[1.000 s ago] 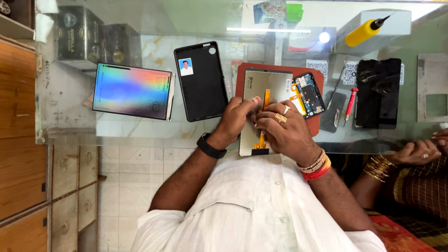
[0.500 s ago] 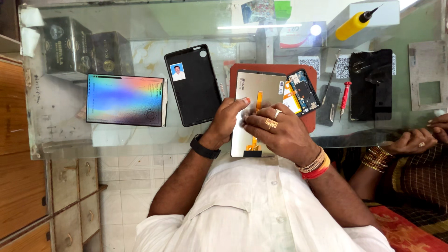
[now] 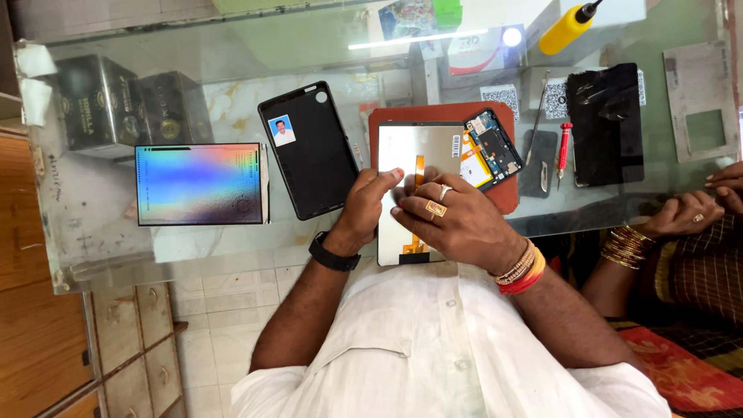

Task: The person works at a glass counter repairing a tablet, holding a new display assembly with its attached flex cable and aligning it over the opened tablet body. They peel a protective film from the new screen, press the display into place, and at the end power the tablet on to a boot screen.

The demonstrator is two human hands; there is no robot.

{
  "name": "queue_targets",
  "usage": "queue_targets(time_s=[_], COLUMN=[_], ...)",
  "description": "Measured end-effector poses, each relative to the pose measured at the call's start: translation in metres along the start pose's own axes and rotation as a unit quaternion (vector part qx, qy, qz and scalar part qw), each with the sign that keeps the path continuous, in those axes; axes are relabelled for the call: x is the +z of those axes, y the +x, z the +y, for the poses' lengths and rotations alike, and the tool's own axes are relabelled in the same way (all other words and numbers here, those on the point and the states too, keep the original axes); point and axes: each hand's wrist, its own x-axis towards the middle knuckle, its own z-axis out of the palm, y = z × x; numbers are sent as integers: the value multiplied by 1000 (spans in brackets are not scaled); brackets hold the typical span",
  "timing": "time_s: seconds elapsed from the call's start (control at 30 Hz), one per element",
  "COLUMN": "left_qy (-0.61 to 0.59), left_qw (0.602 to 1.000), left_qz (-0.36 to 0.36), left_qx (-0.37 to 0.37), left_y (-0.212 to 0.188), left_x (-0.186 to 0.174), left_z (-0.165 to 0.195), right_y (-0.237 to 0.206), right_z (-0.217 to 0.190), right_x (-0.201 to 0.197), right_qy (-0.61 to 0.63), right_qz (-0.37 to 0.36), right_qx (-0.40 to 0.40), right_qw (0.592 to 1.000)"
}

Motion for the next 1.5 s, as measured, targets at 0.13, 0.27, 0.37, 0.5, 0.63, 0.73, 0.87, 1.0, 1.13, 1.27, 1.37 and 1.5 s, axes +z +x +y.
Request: queue_targets(time_s=[0.13,0.27,0.37,0.5,0.63,0.73,0.87,1.0,1.13,1.27,1.37,1.5], left_qy=[-29,26,1,-11,-32,-25,-14,-45,-54,-82,13,63], left_qw=[1000,998,1000,1000,999,998,998,993,989,996,1000,998], left_qz=[-1,-19,9,9,23,56,66,102,133,9,-14,17], left_qx=[-8,47,3,8,-7,-9,-12,-27,-39,-20,-11,1], left_y=[2,6,5,5,3,-2,-9,-10,-8,-9,-8,0], left_x=[0,-3,-3,-1,-3,-8,-13,-12,-12,-14,-11,0], left_z=[0,-6,-9,-8,-6,-6,-5,-2,1,3,5,7], right_y=[0,-2,-1,0,2,6,7,7,9,9,8,3], right_z=[1,2,2,2,2,1,1,6,10,13,13,15], right_x=[0,-2,-3,-5,-8,-8,-5,-2,-3,-7,-5,4], right_qy=[5,8,5,-2,-2,7,-3,-21,-23,-21,-38,-76], right_qz=[3,-11,-7,-19,-20,-9,-10,-7,3,16,31,37], right_qx=[10,10,-3,-19,-41,-35,-37,-42,-36,-34,-37,-50], right_qw=[1000,1000,1000,1000,999,999,999,999,999,999,998,995])
